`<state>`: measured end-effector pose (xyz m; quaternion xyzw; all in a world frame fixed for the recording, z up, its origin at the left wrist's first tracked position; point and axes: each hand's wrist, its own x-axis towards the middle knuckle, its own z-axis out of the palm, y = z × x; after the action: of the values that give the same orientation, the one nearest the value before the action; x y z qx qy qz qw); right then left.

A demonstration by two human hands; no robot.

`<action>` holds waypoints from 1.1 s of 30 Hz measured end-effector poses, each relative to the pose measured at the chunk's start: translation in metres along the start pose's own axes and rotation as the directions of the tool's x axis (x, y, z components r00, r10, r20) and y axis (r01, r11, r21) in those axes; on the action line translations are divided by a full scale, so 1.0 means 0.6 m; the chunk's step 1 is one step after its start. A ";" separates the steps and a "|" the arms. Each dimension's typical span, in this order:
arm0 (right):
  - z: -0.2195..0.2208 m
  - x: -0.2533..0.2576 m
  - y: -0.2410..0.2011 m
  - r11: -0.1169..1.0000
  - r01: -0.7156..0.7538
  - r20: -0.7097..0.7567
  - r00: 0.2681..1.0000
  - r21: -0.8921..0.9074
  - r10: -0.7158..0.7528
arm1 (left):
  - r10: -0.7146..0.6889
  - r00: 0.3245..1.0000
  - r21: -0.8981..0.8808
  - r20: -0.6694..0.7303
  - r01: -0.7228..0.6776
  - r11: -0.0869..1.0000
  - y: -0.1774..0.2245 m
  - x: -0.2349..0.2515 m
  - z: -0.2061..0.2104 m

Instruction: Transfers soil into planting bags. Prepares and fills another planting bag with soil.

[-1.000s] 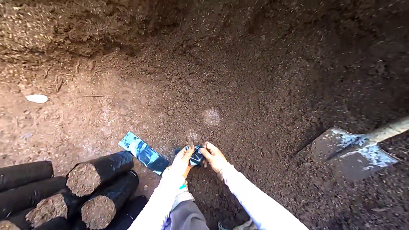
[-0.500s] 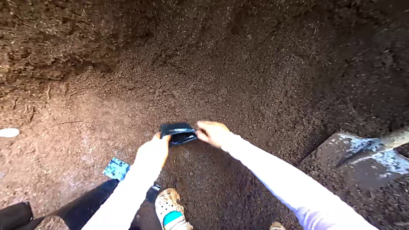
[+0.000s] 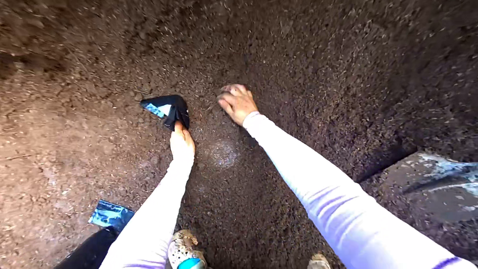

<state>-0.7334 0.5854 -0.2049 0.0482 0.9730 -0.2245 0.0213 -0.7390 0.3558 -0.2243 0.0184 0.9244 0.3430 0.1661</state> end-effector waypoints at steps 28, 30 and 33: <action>0.072 -0.456 -0.191 0.107 -0.502 0.245 0.582 0.858 0.775 | -0.151 0.915 -0.486 0.375 0.332 0.808 0.073 -0.378 0.076; 0.067 -0.474 -0.190 -0.161 -0.377 0.355 0.532 0.912 0.769 | -0.119 0.883 -0.342 0.454 0.296 0.892 0.086 -0.399 0.070; 0.055 -0.499 -0.181 -0.524 -0.094 0.494 0.508 0.846 0.706 | 0.011 0.819 -0.235 0.573 0.151 0.960 0.117 -0.410 0.048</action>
<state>-0.4461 0.4483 -0.1683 0.5228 0.2456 -0.8068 -0.1242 -0.5031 0.3914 -0.1272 0.0627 0.7772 0.4378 0.4477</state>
